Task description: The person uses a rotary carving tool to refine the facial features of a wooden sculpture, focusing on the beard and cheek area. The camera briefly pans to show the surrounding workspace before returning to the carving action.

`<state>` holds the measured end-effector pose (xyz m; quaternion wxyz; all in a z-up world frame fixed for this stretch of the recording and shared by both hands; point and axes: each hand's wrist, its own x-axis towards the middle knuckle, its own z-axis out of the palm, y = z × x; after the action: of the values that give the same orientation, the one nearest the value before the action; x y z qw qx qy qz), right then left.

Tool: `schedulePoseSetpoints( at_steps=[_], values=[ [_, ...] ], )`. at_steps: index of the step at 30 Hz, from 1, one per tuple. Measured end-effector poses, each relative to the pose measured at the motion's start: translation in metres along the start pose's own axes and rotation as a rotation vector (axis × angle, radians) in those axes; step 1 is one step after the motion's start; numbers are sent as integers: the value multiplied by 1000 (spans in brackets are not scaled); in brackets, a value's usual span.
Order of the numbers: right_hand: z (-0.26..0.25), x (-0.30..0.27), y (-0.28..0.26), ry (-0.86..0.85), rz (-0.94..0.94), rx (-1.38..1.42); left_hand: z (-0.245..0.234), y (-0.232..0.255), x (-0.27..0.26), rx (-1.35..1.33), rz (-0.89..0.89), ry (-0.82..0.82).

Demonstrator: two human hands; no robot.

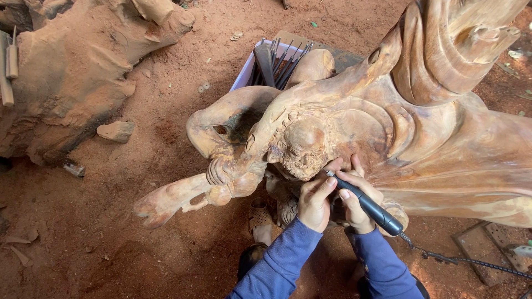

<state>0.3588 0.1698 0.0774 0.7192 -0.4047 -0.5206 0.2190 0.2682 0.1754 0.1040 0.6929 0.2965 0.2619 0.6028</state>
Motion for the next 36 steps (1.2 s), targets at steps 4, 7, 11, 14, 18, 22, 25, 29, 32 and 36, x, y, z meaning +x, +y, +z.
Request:
schedulePoseSetpoints(
  at_steps=[4,7,11,14,18,22,25,29,32,36],
  values=[
    [1,3,-2,7,1,0,-1,-2,1,1,0,9],
    [3,6,-7,18,-6,15,-3,-4,5,24,6,20],
    [4,5,-6,34,3,13,2,1,3,22,12,26],
    [3,4,-1,37,-9,16,0,-3,4,29,14,31],
    [-2,-1,10,45,14,24,2,-3,4,20,13,46],
    [0,2,7,53,34,31,5,-2,4,33,24,63],
    [-3,3,8,43,28,26,10,2,5,52,37,58],
    [-10,3,9,38,29,9,12,2,6,55,19,47],
    [-10,13,2,-14,-7,103,12,2,6,63,0,34],
    [-6,14,5,11,13,101,13,3,6,60,2,44]
  ],
)
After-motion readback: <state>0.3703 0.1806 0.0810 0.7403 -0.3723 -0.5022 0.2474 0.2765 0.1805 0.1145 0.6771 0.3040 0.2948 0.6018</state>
